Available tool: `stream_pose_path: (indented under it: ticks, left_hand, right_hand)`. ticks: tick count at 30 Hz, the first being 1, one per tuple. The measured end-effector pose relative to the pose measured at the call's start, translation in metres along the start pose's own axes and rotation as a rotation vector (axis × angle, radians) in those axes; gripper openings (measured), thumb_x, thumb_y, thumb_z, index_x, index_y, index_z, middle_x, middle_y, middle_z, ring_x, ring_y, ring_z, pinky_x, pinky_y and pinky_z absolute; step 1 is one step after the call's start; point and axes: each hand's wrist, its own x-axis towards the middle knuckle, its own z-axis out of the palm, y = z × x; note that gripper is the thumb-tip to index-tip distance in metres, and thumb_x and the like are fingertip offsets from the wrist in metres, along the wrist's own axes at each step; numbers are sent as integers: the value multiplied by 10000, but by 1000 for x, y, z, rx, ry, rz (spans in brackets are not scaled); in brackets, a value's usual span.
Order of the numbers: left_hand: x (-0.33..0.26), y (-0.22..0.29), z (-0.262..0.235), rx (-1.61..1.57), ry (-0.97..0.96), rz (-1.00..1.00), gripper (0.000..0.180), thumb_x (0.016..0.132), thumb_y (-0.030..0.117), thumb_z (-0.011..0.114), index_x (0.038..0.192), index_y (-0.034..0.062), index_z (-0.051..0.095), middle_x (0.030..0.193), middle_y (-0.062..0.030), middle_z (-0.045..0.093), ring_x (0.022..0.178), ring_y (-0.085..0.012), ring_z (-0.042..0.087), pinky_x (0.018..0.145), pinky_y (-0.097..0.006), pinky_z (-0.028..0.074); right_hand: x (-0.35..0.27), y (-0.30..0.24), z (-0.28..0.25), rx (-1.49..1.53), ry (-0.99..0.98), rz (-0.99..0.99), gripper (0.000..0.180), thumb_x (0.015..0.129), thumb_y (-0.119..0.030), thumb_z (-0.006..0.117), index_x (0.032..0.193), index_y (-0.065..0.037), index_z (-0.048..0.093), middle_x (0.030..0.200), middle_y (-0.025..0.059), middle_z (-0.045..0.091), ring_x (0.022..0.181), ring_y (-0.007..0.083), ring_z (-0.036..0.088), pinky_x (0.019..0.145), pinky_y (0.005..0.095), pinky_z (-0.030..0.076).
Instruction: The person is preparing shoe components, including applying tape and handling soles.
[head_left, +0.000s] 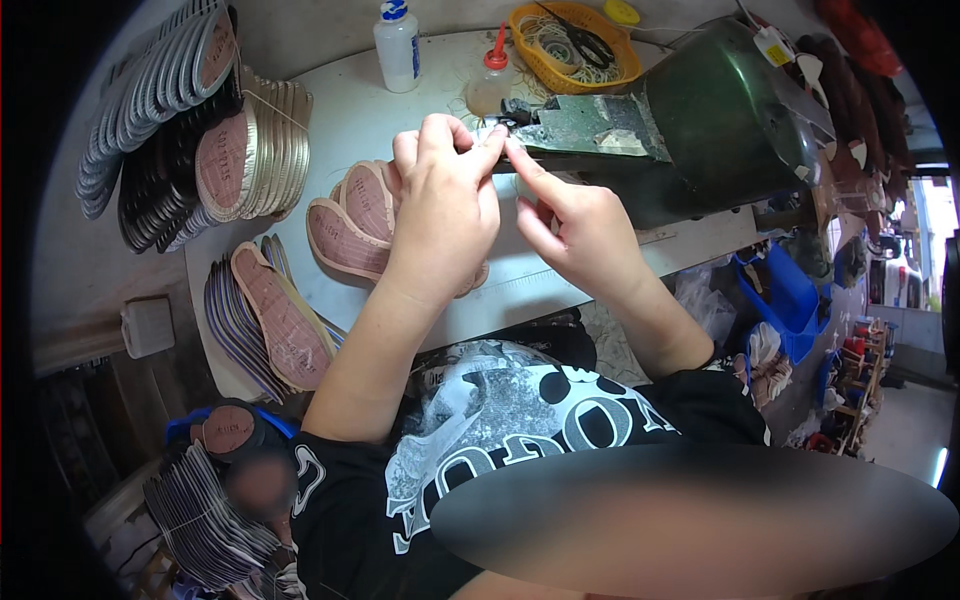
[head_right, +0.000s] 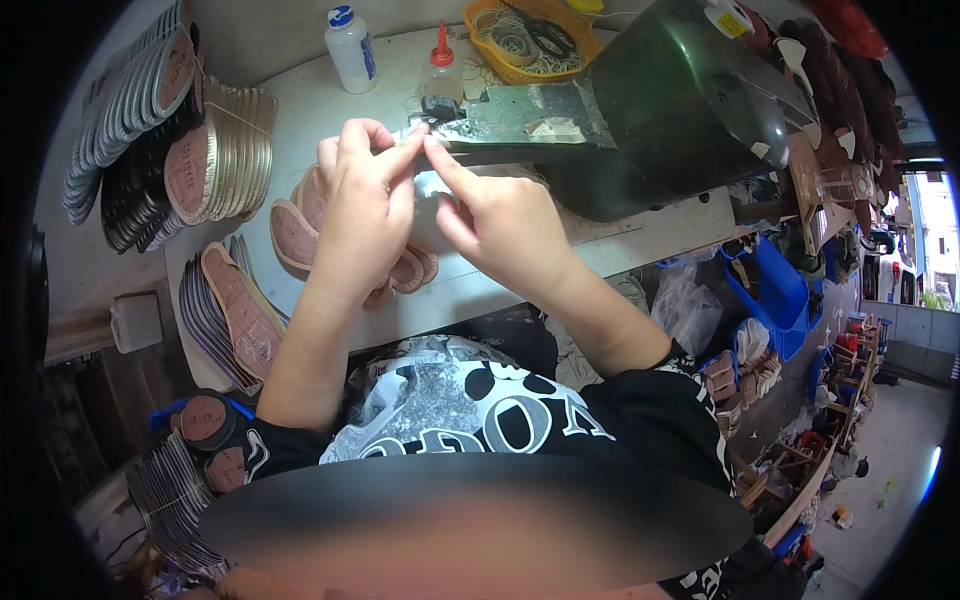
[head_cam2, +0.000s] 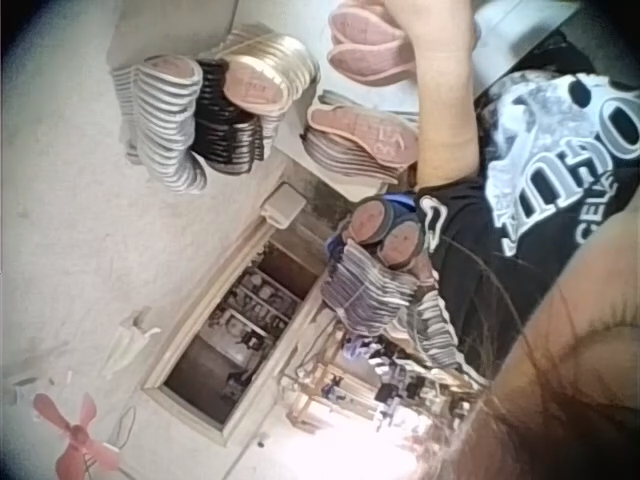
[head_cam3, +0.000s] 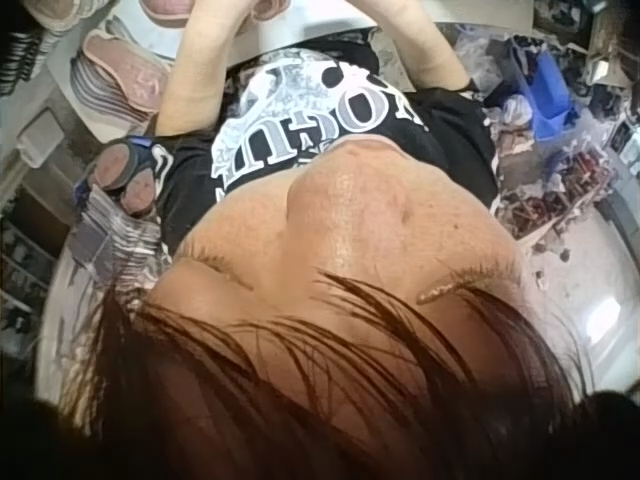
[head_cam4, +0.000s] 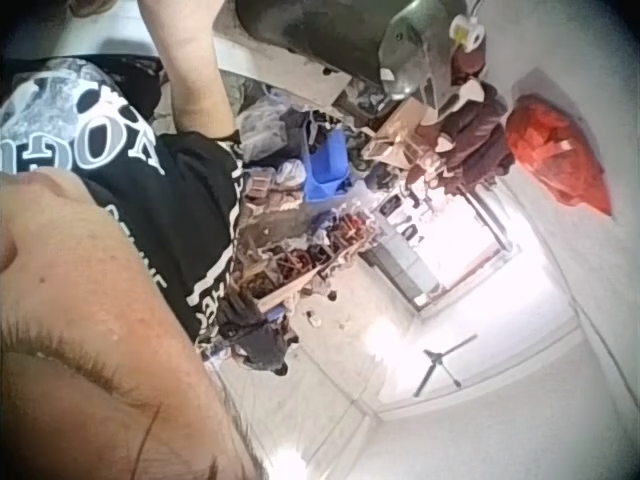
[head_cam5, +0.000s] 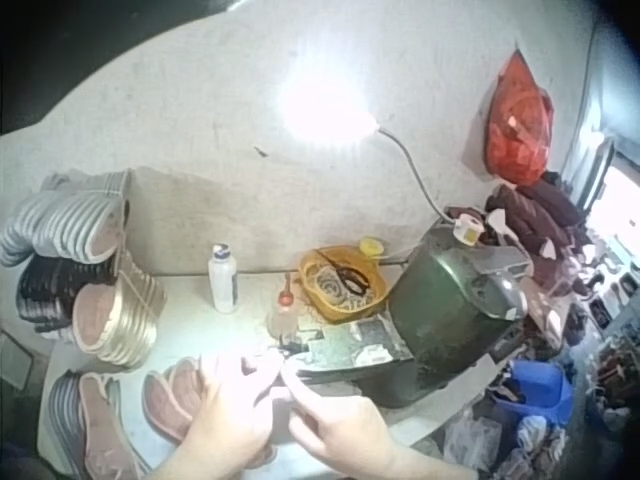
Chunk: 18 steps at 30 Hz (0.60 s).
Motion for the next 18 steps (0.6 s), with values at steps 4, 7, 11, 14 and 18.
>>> stream_pose_path:
  ticks: [4,7,11,14,18]
  left_hand:
    - [2,-1,-3,36,-15,-6,365,851,30,626,1183,122,749,1092,-113,534,1018,-306,455,935,-405,382]
    - [1,1,-4,49,-9,11,353,844,51,624,1163,134,751,1111,-103,540,1023,-313,458,913,-422,372]
    - [-1,5,-5,61,-31,9,395,825,39,625,1187,142,743,1112,-105,538,1030,-320,460,915,-423,372]
    - [-1,4,-7,36,-42,-7,403,822,39,627,1195,138,743,1116,-114,536,1028,-324,458,930,-424,374]
    - [-3,4,-8,6,-26,-6,413,821,30,629,1202,138,744,1119,-123,535,1024,-324,454,942,-418,385]
  right_hand:
    - [6,1,-3,-136,-12,-87,586,856,-147,671,1425,-62,560,669,88,640,579,255,649,566,395,525]
    - [6,-5,-9,-278,-57,-85,616,861,-138,686,1457,-104,538,670,90,628,571,236,632,564,368,503]
    - [7,-11,-15,-382,-109,-116,602,871,-186,693,1436,-49,538,658,63,629,580,230,643,558,366,508]
    - [10,-13,-16,-422,-119,-148,589,876,-199,690,1421,-29,544,651,56,632,580,225,647,557,357,512]
    - [13,-14,-22,-459,-145,-147,601,856,-179,702,1418,-31,548,646,49,636,579,212,651,553,350,510]
